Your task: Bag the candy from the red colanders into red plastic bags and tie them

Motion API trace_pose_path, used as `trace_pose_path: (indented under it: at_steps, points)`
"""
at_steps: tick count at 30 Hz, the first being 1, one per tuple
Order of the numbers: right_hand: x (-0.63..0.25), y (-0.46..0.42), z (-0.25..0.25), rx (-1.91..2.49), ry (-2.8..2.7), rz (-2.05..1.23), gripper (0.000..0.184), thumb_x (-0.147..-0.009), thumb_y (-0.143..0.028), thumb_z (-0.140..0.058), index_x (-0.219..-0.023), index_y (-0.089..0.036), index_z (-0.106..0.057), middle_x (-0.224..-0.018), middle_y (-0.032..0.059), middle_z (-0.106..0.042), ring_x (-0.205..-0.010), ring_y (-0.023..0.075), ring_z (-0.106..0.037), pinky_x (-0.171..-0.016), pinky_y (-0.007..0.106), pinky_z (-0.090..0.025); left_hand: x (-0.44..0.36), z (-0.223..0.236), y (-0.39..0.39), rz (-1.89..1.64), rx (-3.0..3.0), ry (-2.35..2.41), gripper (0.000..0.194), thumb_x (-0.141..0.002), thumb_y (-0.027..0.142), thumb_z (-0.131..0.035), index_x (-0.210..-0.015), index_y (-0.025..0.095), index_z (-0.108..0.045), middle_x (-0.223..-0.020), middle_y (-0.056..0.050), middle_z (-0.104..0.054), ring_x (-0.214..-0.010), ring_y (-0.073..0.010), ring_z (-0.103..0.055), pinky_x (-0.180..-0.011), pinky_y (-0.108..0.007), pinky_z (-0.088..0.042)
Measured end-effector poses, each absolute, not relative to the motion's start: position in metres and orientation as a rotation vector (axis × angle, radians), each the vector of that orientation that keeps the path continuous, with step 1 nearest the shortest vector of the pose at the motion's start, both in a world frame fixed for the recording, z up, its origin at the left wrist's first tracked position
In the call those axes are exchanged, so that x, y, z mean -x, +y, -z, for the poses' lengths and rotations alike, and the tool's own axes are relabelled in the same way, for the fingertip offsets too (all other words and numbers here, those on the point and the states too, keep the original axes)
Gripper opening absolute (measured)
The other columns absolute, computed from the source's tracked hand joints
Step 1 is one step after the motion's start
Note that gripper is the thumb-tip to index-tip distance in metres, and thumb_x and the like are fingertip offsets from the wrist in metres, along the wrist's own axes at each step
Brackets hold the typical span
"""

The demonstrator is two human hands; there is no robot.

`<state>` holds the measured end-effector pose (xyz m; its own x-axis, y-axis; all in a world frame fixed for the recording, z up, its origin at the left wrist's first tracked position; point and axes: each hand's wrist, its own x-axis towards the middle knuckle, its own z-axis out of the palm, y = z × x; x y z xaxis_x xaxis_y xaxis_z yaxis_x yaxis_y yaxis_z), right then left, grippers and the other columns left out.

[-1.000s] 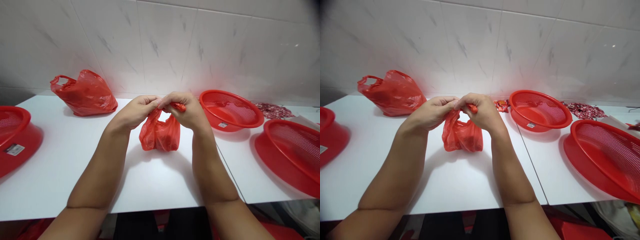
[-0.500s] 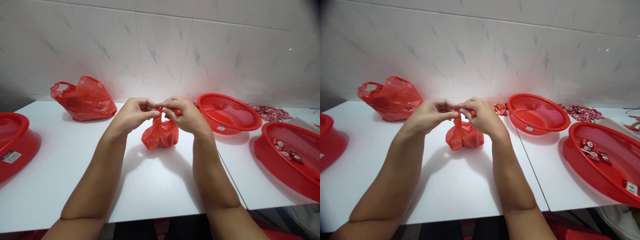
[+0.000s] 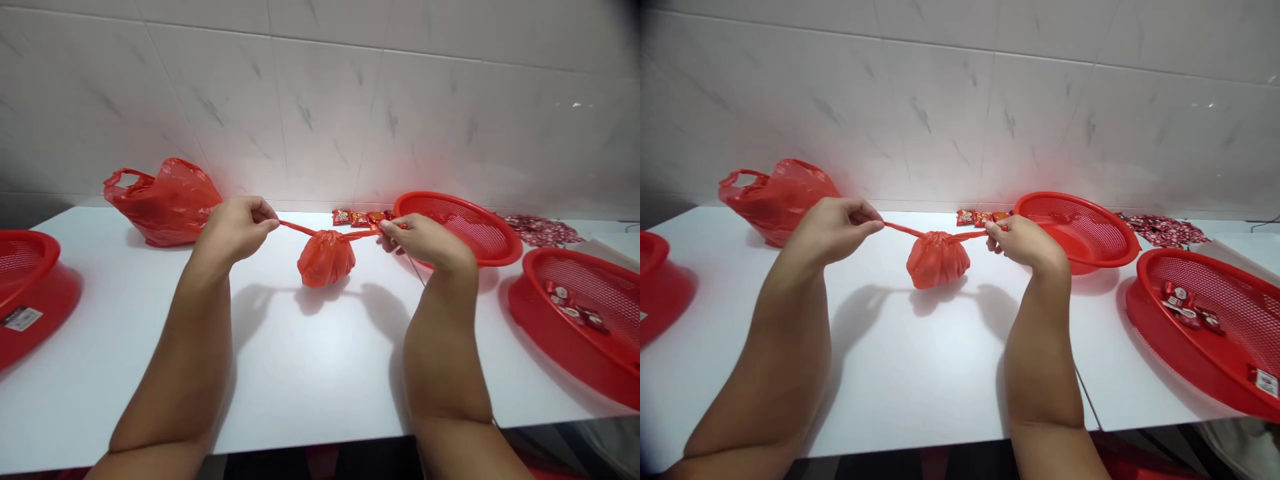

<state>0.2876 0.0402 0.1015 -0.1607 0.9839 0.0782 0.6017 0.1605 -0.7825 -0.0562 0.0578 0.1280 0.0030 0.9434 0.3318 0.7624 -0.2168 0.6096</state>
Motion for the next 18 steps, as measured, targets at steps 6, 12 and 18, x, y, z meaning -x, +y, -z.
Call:
trace_pose_path:
  at_steps: [6, 12, 18]
  points:
    - [-0.235, 0.018, -0.123, 0.882, -2.02, -1.146, 0.049, -0.101, -0.065, -0.059, -0.098, -0.021, -0.081, -0.083, 0.0082, -0.076, -0.088, 0.0219, -0.075, -0.052, 0.023, -0.048, 0.012, -0.139, 0.027, -1.448, -2.038, 1.3, 0.016, -0.084, 0.037, -0.077, -0.089, 0.022, -0.073, -0.09, -0.003, -0.075, -0.086, -0.0214, -0.069, -0.08, -0.036, -0.057]
    - [-0.196, 0.031, -0.113, 0.832, -1.982, -1.349, 0.05, -0.099, -0.066, -0.063, -0.083, -0.019, -0.068, -0.086, 0.0035, -0.073, -0.069, 0.0139, -0.069, -0.065, 0.026, -0.058, 0.0, -0.14, 0.017, -1.358, -2.006, 1.02, 0.023, -0.088, 0.041, -0.077, -0.099, 0.023, -0.071, -0.102, -0.005, -0.075, -0.101, -0.0242, -0.072, -0.095, -0.041, -0.058]
    - [-0.19, 0.024, -0.121, 0.685, -1.841, -0.956, 0.063, -0.1, -0.074, -0.052, -0.066, -0.021, -0.047, -0.064, -0.0016, -0.05, -0.06, 0.0115, -0.047, -0.058, 0.026, -0.042, 0.0, -0.132, 0.014, -1.034, -1.923, 0.881, 0.096, -0.062, 0.037, -0.098, -0.147, 0.032, -0.054, -0.138, -0.009, -0.066, -0.136, -0.0359, -0.06, -0.11, -0.046, -0.053]
